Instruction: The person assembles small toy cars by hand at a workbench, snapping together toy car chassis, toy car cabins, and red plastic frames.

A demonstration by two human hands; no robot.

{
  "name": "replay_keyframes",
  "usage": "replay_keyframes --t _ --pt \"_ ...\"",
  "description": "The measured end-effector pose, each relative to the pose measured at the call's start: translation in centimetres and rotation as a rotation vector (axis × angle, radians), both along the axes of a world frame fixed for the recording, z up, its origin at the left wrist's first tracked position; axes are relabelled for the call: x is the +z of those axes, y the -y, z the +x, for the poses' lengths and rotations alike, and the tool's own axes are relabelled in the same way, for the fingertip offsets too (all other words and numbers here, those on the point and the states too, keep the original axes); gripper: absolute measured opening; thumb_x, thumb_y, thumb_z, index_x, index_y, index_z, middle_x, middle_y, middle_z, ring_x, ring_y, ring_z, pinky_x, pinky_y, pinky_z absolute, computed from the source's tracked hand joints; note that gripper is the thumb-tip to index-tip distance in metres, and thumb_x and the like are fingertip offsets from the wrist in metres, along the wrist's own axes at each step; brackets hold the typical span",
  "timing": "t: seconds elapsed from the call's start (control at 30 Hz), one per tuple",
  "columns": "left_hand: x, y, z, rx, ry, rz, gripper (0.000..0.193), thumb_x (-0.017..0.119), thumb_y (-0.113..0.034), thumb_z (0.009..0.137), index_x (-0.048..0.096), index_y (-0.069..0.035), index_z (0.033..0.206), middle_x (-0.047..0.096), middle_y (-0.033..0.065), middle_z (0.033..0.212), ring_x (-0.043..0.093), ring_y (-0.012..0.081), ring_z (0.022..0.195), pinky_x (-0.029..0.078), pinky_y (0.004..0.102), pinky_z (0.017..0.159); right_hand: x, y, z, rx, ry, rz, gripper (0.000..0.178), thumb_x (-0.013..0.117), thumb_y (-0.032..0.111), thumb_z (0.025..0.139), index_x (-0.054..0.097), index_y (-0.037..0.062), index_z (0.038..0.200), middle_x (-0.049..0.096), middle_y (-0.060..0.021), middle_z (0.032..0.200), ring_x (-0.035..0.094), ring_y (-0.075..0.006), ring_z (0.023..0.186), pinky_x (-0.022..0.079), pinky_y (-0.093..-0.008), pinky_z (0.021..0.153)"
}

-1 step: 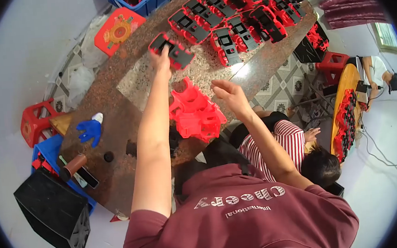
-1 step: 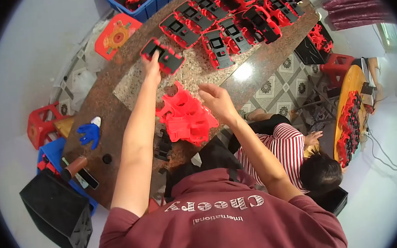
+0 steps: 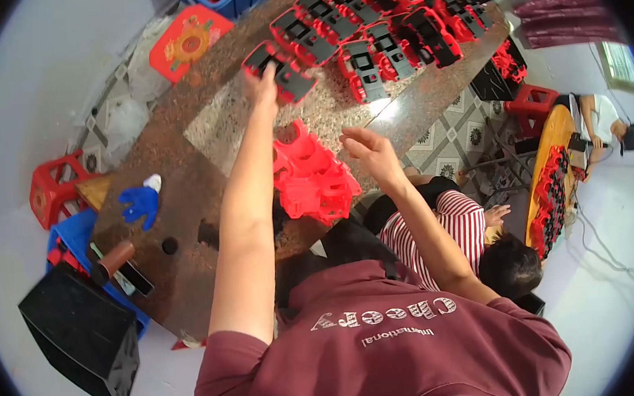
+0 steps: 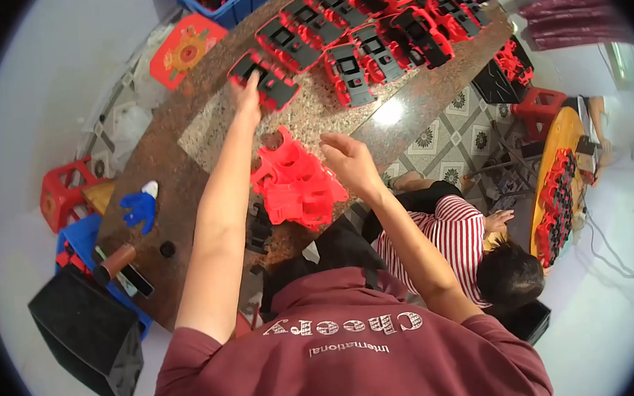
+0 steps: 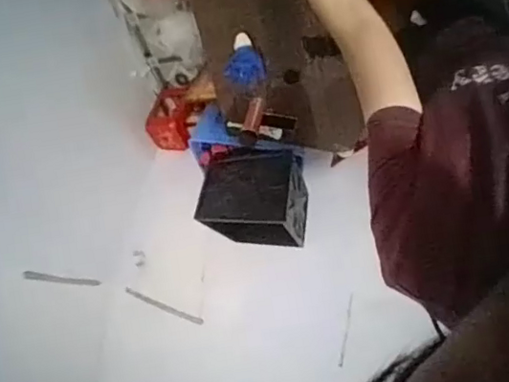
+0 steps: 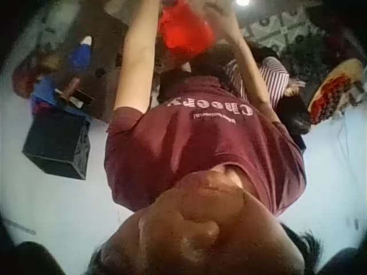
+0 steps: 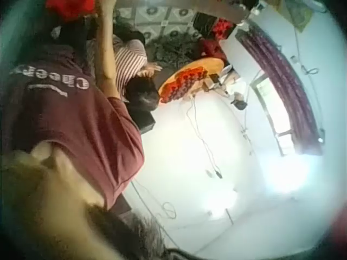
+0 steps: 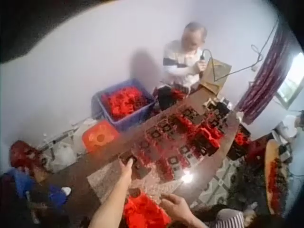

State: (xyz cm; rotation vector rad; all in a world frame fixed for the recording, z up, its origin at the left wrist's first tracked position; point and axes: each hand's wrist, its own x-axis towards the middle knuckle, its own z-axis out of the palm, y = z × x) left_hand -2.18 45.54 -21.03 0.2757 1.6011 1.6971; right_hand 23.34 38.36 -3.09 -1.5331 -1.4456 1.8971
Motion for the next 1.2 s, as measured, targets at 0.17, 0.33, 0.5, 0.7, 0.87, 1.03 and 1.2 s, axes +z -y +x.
replay_keyframes --t 0.17,0.33,0.5,0.7,0.87,1.03,1.2 --pt "1.9 -3.0 4.2 -0.064 -0.174 -0.472 0.109 0.071 -0.055 0.075 0.011 -0.008 0.153 0.031 0.0322 0.146 0.030 0.0468 0.135 0.030 0.0536 0.109 0.7 1.0 -0.5 -0.085 -0.002 0.107 0.033 0.059 0.012 0.097 0.058 -0.0054 0.125 0.066 -0.0101 0.114 0.061 -0.0144 0.103 0.048 -0.0275 0.091" --pt "7.1 9.3 0.3 0.250 -0.474 -0.029 0.080 0.066 -0.039 0.089 0.028 -0.001 0.148 0.038 0.0274 0.140 0.042 0.0386 0.127 0.033 0.0487 0.107 2.7 5.6 -6.5 0.170 -0.125 0.296 0.028 0.058 0.011 0.098 0.061 -0.0047 0.120 0.067 -0.0106 0.109 0.065 -0.0155 0.096 0.052 -0.0279 0.084" --pt "11.9 30.1 -2.4 0.465 -0.339 -0.229 0.054 0.062 -0.022 0.094 0.041 0.003 0.137 0.049 0.0172 0.127 0.057 0.0236 0.108 0.048 0.0357 0.089 -0.8 12.0 -12.2 0.713 -0.106 0.425 0.025 0.062 0.009 0.092 0.063 -0.0008 0.116 0.068 -0.0126 0.104 0.067 -0.0197 0.091 0.053 -0.0302 0.079" --pt "11.4 45.3 -1.4 0.649 -0.161 -0.475 0.045 0.055 -0.022 0.098 0.042 -0.003 0.137 0.047 0.0105 0.126 0.054 0.0197 0.108 0.047 0.0358 0.089 -8.9 21.8 -18.4 1.173 0.074 0.897 0.035 0.055 0.013 0.088 0.061 0.0145 0.122 0.058 -0.0128 0.109 0.059 -0.0317 0.106 0.051 -0.0403 0.088" --pt "12.9 47.6 -0.7 0.713 -0.098 -0.423 0.042 0.054 -0.022 0.099 0.043 -0.006 0.136 0.046 0.0083 0.125 0.055 0.0199 0.106 0.048 0.0383 0.089 -11.2 24.8 -22.1 1.339 0.178 1.140 0.032 0.056 0.014 0.087 0.061 0.0102 0.118 0.054 -0.0122 0.112 0.055 -0.0306 0.111 0.049 -0.0410 0.091" --pt "13.3 46.2 -1.3 0.673 -0.069 -0.388 0.048 0.055 -0.022 0.098 0.036 -0.005 0.139 0.045 0.0118 0.128 0.056 0.0257 0.105 0.049 0.0420 0.090 -12.5 23.5 -22.6 1.463 0.152 1.212 0.020 0.055 0.013 0.088 0.064 0.0061 0.105 0.057 -0.0113 0.104 0.058 -0.0289 0.103 0.050 -0.0389 0.086" --pt "10.8 43.9 -0.2 1.005 0.218 -0.343 0.060 0.054 -0.014 0.092 0.024 -0.003 0.142 0.044 0.0204 0.124 0.060 0.0316 0.098 0.055 0.0444 0.082 -1.8 16.6 -16.4 0.772 0.051 1.098 0.020 0.062 0.013 0.085 0.063 0.0029 0.103 0.059 -0.0138 0.095 0.061 -0.0319 0.093 0.051 -0.0402 0.080"
